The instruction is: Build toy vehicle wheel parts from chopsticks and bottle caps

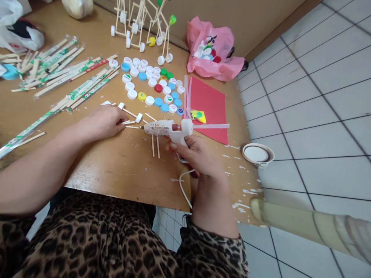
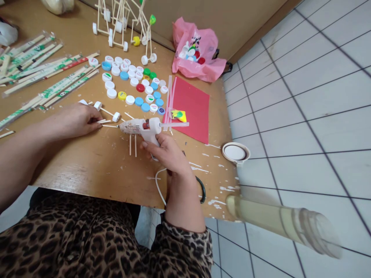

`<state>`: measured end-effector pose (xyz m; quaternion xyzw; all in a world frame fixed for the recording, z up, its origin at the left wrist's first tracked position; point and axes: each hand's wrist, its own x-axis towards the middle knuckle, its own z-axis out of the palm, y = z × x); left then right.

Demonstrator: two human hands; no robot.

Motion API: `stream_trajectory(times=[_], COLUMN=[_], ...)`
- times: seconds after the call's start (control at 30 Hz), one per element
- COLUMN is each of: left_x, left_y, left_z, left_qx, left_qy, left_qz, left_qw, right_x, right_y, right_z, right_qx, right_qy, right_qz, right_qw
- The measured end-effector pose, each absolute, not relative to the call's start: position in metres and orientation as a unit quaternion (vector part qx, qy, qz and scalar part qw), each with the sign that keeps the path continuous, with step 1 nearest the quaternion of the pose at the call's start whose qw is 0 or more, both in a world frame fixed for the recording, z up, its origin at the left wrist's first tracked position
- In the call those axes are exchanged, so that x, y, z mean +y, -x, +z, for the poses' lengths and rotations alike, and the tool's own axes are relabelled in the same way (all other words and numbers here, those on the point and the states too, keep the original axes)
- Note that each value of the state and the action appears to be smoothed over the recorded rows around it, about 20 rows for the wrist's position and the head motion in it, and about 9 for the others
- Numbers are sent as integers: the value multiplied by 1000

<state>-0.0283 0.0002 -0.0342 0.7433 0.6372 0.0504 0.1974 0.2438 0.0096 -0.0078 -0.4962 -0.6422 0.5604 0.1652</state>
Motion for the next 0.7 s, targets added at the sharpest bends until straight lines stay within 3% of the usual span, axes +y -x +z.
stream_trajectory(times=[0.7], left_x=[1], left_y=[31], left_z=[-42], left_qx=[650], left_qy=[-732], left_qz=[50], left_qw=[197], right_x=[10], right_y=[-246], right_z=[-7], right_qx=[-665], right_qy=[500], right_qz=[534], right_qw=[146])
